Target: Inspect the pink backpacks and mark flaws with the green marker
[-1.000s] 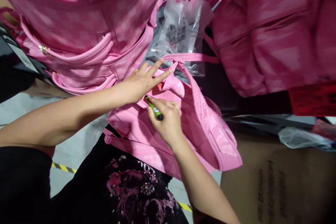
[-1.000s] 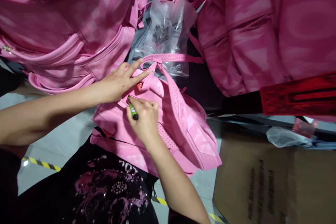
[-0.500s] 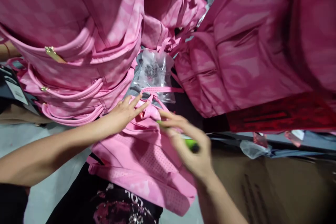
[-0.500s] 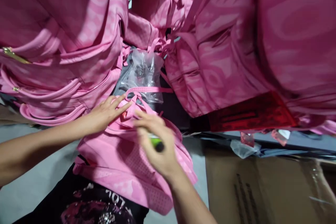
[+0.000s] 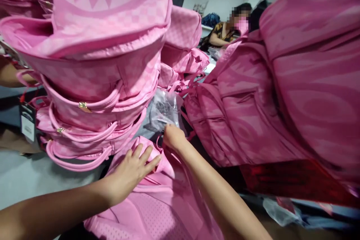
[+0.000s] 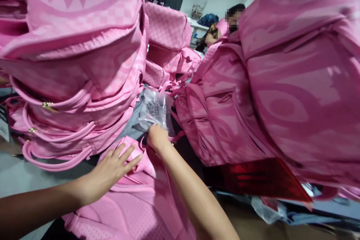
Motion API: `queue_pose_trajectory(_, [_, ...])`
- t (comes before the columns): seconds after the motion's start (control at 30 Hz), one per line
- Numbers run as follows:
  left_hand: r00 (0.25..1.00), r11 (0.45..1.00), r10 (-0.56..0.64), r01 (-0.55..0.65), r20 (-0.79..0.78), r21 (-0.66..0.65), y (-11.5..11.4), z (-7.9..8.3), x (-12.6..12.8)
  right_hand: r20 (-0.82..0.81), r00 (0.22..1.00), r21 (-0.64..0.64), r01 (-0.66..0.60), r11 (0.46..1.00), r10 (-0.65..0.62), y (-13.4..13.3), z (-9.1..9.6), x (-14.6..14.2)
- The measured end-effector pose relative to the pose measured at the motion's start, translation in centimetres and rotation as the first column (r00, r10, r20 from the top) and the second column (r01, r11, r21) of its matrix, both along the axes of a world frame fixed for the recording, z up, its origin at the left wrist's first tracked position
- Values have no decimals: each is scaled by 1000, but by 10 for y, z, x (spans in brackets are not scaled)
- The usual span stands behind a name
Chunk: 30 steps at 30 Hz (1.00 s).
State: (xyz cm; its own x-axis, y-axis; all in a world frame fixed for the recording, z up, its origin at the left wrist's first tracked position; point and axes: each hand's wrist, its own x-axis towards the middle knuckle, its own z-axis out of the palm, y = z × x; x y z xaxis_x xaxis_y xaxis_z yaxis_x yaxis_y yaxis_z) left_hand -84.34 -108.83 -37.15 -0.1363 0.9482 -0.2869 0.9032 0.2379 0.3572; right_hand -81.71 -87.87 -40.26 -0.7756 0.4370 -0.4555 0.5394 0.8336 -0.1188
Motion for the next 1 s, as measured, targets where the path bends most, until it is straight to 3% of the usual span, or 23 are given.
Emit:
queue_pose_trajectory(0.1, [1000,1000,24,-25,13,18,1,-6,1,231,972,84,-68,994,46,6,5,8])
queue_pose_trajectory(0.2, [999,999,35,-36,27,14,1,-10,3,436,889,47,-177,983,139,13,7,13])
queue_pose_trajectory(0.3, [999,999,39,-39,23,-6,3,-9,2,523,848,66,-139,988,84,11,-1,9])
queue_pose_trajectory(0.43, [999,999,34,-34,-27,-2,3,-4,0,426,905,268,-120,956,-6,9,-15,-3])
queue_pose_trajectory(0.57, [997,998,56,-55,-56,25,1,-3,0,385,916,132,-171,976,109,25,-31,-12])
queue_pose_trajectory(0.8, [993,993,109,-107,-35,53,0,-21,14,449,889,166,15,986,-90,58,-87,-40])
queue_pose_trajectory(0.9, [984,982,174,-170,-33,83,0,-32,23,433,898,144,12,990,-74,56,-102,-53])
queue_pose_trajectory(1.0, [979,974,200,-196,-30,112,0,-41,29,396,918,110,-42,993,-5,54,-105,-55])
